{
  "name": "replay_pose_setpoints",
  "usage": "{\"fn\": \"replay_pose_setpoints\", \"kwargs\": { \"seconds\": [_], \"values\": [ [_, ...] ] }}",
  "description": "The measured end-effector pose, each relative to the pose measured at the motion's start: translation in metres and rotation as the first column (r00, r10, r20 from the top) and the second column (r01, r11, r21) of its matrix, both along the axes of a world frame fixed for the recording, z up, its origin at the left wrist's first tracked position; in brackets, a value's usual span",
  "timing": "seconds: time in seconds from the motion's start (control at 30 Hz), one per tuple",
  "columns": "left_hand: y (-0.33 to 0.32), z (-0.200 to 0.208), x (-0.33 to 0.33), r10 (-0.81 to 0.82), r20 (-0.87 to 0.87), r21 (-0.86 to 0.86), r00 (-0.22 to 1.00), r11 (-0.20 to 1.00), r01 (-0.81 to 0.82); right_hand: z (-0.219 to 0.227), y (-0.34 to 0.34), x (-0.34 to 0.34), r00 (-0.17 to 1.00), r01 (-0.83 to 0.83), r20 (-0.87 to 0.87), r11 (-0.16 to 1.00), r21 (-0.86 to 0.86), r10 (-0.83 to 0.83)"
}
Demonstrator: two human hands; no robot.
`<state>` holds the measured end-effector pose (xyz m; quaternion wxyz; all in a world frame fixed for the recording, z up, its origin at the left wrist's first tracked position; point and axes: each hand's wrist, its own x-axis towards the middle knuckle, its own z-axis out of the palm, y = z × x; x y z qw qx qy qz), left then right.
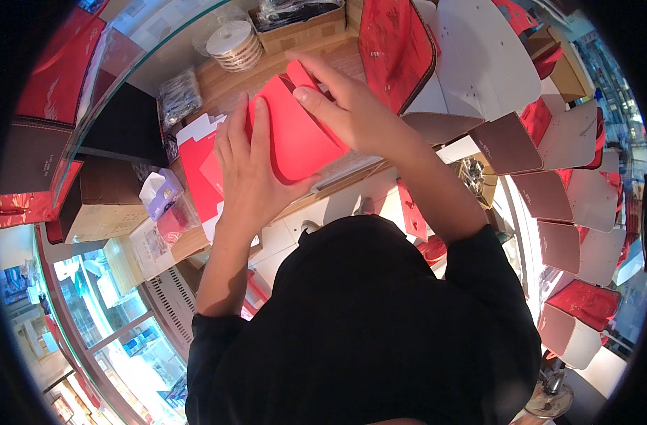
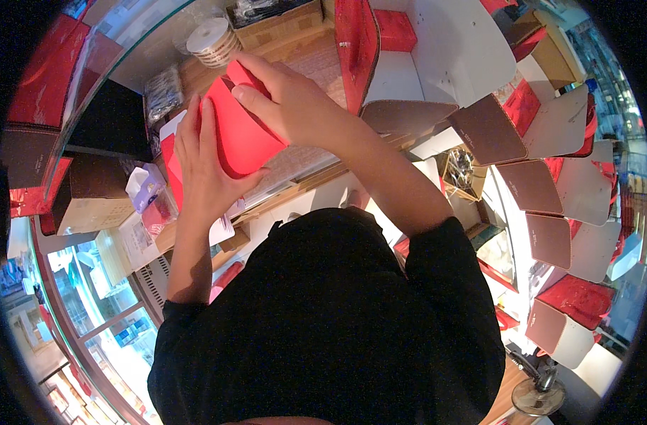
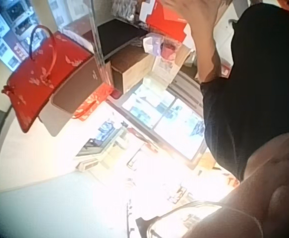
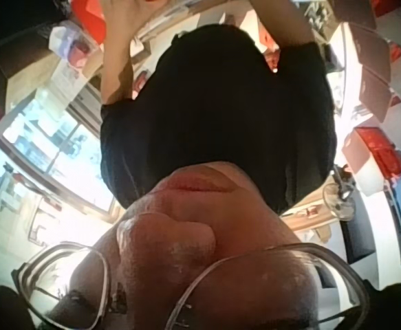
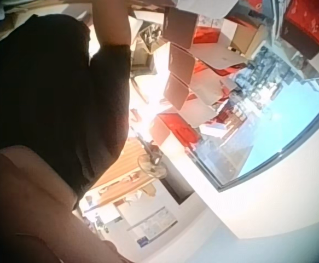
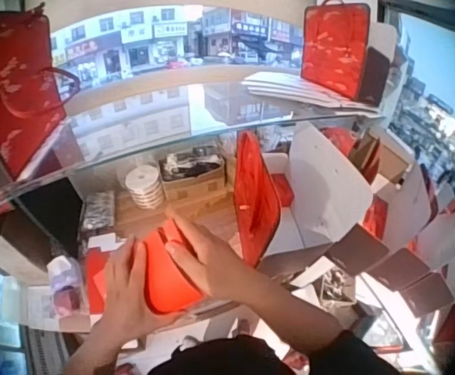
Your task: The person assembles small red cardboard boxes by hand. They fold the flaps of the flat-packed boxes into shape, close the lids, and place the finished boxes into a larger white shipping carton. The process is repeated for multiple units.
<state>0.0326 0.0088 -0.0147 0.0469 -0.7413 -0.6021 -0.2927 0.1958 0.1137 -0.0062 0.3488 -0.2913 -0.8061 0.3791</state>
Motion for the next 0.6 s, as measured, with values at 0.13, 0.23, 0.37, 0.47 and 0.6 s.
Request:
{"fn": "replay_pose_setpoints", "kwargs": {
  "seconds": [0.13, 0.23, 0.37, 0.47, 0.6],
  "values": [
    [-0.0001, -0.0008, 0.0014, -0.025, 0.015, 0.015, 1.000, 1.000, 0.025, -0.0068, 0.0004, 0.0003, 0.998, -0.012, -0.067, 0.992, 0.128, 0.021],
    [0.0003, -0.0012, 0.0016, -0.034, 0.005, 0.022, 0.999, 0.999, 0.034, -0.0034, 0.0006, -0.0003, 0.990, -0.053, -0.128, 0.998, 0.041, 0.058],
    [0.0005, -0.0001, 0.0031, -0.060, -0.011, 0.050, 0.998, 0.997, 0.061, -0.0026, 0.0014, 0.0003, 0.988, -0.057, -0.143, 0.997, -0.045, 0.050],
    [0.0001, -0.0005, 0.0037, -0.057, -0.014, 0.051, 0.998, 0.997, 0.058, 0.0022, -0.0033, -0.0017, 0.983, -0.046, -0.185, 0.988, -0.148, 0.018],
    [0.0000, -0.0008, 0.0036, -0.059, -0.012, 0.048, 0.998, 0.997, 0.060, -0.0040, 0.0010, -0.0015, 0.981, -0.066, -0.189, 0.995, -0.081, 0.050]
  ]
}}
